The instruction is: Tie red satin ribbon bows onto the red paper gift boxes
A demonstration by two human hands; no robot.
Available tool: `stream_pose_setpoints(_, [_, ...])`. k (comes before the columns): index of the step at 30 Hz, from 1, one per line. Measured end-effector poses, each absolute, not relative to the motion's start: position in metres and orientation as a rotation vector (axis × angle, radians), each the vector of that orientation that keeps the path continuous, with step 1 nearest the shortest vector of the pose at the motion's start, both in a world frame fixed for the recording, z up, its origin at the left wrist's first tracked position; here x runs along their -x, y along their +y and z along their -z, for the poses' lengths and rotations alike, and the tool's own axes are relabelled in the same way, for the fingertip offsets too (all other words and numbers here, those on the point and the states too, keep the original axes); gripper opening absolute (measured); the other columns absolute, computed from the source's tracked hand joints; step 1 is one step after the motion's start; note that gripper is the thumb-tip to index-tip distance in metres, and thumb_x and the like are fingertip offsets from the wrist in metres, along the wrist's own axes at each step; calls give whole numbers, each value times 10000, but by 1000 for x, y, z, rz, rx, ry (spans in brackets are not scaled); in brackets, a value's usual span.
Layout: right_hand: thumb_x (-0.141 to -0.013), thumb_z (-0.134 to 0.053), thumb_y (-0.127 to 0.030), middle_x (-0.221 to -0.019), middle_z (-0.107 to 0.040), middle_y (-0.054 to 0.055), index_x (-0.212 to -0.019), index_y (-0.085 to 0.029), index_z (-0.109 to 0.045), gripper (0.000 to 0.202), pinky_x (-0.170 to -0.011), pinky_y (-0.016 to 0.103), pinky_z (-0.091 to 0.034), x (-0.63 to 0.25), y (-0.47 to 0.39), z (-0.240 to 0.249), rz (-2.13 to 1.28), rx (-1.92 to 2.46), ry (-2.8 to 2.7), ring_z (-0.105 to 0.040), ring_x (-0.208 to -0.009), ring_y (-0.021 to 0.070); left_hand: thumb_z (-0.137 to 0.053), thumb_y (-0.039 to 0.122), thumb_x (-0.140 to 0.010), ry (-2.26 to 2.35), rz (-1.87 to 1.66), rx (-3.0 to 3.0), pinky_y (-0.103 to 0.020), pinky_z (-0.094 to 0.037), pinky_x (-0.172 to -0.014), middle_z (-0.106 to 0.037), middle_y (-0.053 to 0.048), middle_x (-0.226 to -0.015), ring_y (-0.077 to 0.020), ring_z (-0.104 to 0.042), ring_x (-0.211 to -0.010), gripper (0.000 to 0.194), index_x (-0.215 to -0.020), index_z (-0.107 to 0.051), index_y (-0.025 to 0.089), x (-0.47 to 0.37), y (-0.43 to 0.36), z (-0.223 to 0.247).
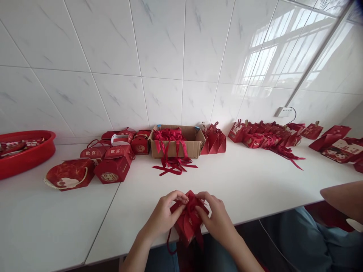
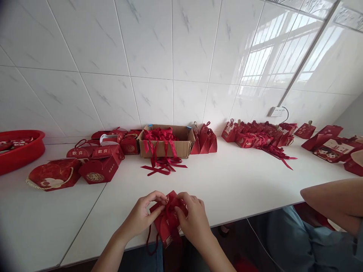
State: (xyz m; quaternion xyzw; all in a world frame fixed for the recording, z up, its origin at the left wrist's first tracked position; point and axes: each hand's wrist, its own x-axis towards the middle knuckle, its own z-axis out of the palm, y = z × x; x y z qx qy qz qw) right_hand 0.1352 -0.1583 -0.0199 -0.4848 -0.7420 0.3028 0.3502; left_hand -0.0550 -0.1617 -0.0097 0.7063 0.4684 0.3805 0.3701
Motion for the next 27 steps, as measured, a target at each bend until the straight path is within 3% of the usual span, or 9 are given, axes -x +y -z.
stream_pose_setpoints(6, [-828,-545,-133,-864,-693,-1,-865,-232,-592,115,-934,463,-333,-147,-154,17,-613,1243,-2028,-615,-836,196,-479,142,-859,1161,-963,-1896,-259,-477,-852,-637,4,-944,-139,-602,-915,151,-942,-566,233,52,-162,3])
stream_pose_setpoints(9, [-800,-639,-245,-811,-697,5,-831,-224,-615,44,-859,419,-399,-151,-150,7,-674,1249,-2031,-620,-796,204,-466,150,-868,1162,-924,-1923,-256,-474,-854,-630,3,-970,-136,-600,-928,158,-957,-561,240,54,-161,1])
stream_pose_setpoints(13, [-852,-564,-405,-950,-701,59,-1034,-212,-624,272,-706,336,-473,-146,-135,-3,-906,1249,-1921,-624,-819,205,-456,149,-868,1162,-832,-2046,-265,-466,-846,-615,5,-964,-136,-596,-911,207,-1022,-542,258,57,-158,-8])
stream_pose_setpoints(17, [-818,-613,-297,-861,-695,34,-978,-192,-630,192,-665,276,-482,-137,-120,-3,-1175,1078,-1934,-598,-715,149,-451,158,-860,1170,-715,-2160,-309,-452,-885,-608,0,-939,-155,-592,-917,360,-1201,-425,273,58,-155,-19])
stream_pose_setpoints(20, [-825,-594,-201,-845,-679,17,-917,-194,-645,104,-653,251,-465,-138,-120,-2,-1196,921,-1993,-566,-697,125,-447,164,-856,1169,-638,-2208,-323,-455,-881,-604,-10,-960,-170,-589,-932,406,-1242,-383,272,60,-153,-25])
stream_pose_setpoints(27, [-867,-440,-31,-977,-590,62,-1062,-246,-704,392,-771,267,-489,-152,-131,2,-857,635,-2339,-591,-869,146,-476,172,-826,1215,-539,-2221,-307,-468,-834,-613,-5,-932,-182,-591,-916,409,-1221,-439,268,67,-145,-35])
